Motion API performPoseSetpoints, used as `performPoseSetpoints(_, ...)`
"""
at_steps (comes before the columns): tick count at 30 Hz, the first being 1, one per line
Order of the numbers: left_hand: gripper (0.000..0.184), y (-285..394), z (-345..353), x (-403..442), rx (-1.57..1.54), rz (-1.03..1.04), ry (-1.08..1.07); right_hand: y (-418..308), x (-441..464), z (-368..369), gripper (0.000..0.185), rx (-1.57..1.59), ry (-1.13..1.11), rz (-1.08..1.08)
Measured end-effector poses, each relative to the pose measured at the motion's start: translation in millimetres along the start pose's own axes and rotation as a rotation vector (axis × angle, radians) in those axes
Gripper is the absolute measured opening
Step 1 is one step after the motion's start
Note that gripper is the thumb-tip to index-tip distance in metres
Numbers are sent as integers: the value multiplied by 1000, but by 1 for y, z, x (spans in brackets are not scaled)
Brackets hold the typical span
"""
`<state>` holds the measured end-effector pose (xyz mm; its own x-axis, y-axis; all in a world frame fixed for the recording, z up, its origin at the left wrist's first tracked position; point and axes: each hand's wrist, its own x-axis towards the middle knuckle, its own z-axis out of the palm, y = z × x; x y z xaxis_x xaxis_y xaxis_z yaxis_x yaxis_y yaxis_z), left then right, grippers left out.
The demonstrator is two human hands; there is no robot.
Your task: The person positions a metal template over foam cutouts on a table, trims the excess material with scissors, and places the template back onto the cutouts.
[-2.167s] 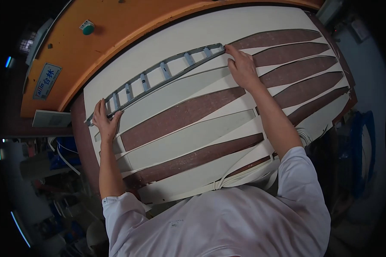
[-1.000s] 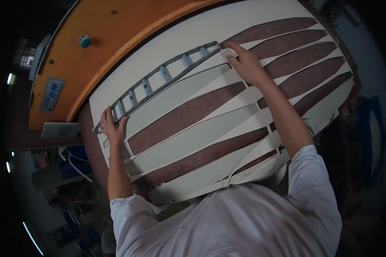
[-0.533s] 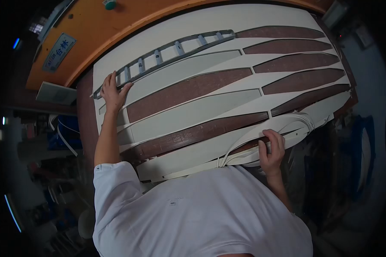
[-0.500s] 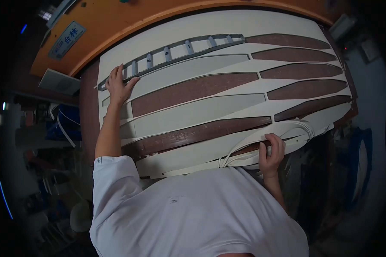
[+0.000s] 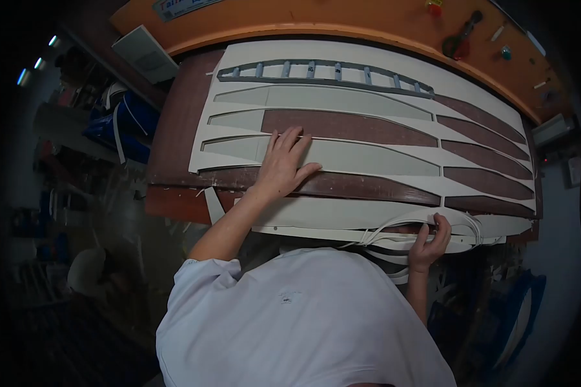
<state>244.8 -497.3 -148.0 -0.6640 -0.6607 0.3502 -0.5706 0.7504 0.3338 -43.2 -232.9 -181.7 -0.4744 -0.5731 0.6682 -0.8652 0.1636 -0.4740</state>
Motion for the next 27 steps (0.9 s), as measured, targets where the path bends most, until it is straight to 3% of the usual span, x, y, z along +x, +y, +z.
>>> performPoseSetpoints(5,61,2,12,2,121,9,33,8,-4,-5,36,-42,10,7)
performPoseSetpoints(27,60,5,19,-7,132,-65,118,9,-9,-17,30,81,-66,-107)
